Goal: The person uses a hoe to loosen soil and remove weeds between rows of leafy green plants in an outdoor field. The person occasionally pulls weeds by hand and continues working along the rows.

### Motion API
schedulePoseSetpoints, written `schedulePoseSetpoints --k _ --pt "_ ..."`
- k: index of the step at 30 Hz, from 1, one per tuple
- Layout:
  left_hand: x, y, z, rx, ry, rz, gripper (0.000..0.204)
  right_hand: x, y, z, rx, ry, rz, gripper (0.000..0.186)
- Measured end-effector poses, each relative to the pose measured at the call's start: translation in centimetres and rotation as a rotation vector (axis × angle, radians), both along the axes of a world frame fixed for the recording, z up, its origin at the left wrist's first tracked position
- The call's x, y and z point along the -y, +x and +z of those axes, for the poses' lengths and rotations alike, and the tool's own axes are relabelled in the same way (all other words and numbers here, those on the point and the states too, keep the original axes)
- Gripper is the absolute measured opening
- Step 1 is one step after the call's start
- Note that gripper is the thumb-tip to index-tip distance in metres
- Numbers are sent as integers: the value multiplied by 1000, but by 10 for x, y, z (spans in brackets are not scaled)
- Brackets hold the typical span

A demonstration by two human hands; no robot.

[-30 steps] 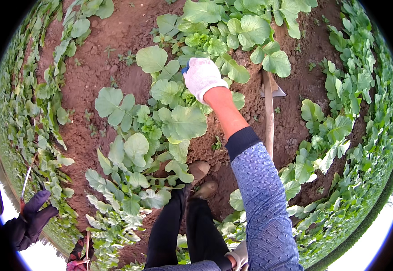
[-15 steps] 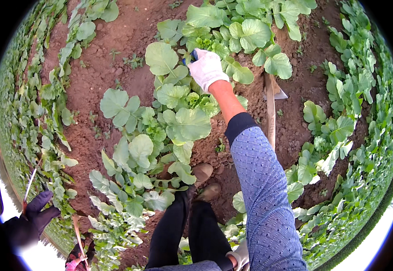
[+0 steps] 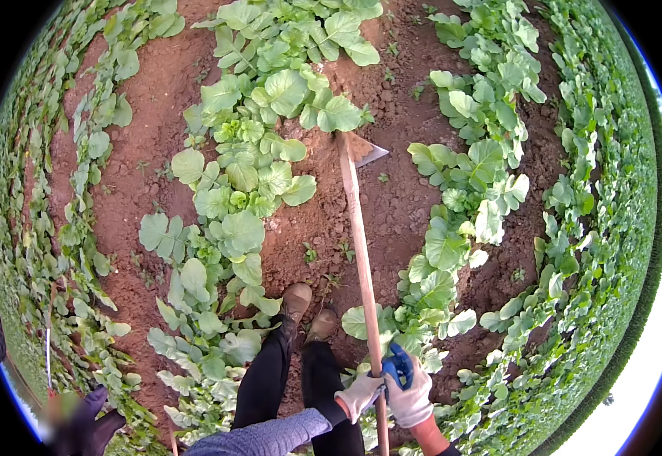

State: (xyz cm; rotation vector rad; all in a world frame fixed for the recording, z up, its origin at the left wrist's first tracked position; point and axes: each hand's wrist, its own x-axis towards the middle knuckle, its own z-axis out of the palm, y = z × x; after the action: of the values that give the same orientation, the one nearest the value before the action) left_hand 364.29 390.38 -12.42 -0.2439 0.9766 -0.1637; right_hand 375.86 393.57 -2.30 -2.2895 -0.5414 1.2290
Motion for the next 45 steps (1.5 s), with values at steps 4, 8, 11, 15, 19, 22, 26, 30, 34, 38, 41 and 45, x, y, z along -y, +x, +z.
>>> schedulePoseSetpoints --k 4,8,11,15,19,22,26,30,34,38,41,45 --pt "6 12 14 -66 48 -67 19 258 -48 152 -144 -434 219 70" --pt "-7 50 52 -212 128 -155 19 352 -140 241 -321 -816 -475 43" --pt "-50 90 76 -152 279 -168 20 333 -149 213 -168 -766 -230 30" --pt "-184 215 88 -133 764 -167 19 219 -91 111 -402 -203 -417 55" --pt "-332 292 50 -335 1365 -424 24 13 -9 84 -791 143 -701 20" --pt "-433 240 -1 -587 1704 -890 31 -39 -28 102 -988 115 -619 19" --pt "-235 217 -9 -514 1548 -1069 45 84 -71 128 -1034 -43 -937 17" --pt "-174 143 28 -495 1282 -628 25 162 -92 206 -765 51 -662 22" --pt "-46 99 118 -431 904 -529 23 242 -109 308 -484 -240 -506 43" --pt "38 22 152 -479 704 -467 19 292 -130 356 -415 -347 -398 39" --pt "50 11 173 -486 429 -497 19 319 -152 369 -387 -399 -375 36" --pt "19 47 199 -391 498 -423 16 325 -164 344 -301 -376 -313 32"
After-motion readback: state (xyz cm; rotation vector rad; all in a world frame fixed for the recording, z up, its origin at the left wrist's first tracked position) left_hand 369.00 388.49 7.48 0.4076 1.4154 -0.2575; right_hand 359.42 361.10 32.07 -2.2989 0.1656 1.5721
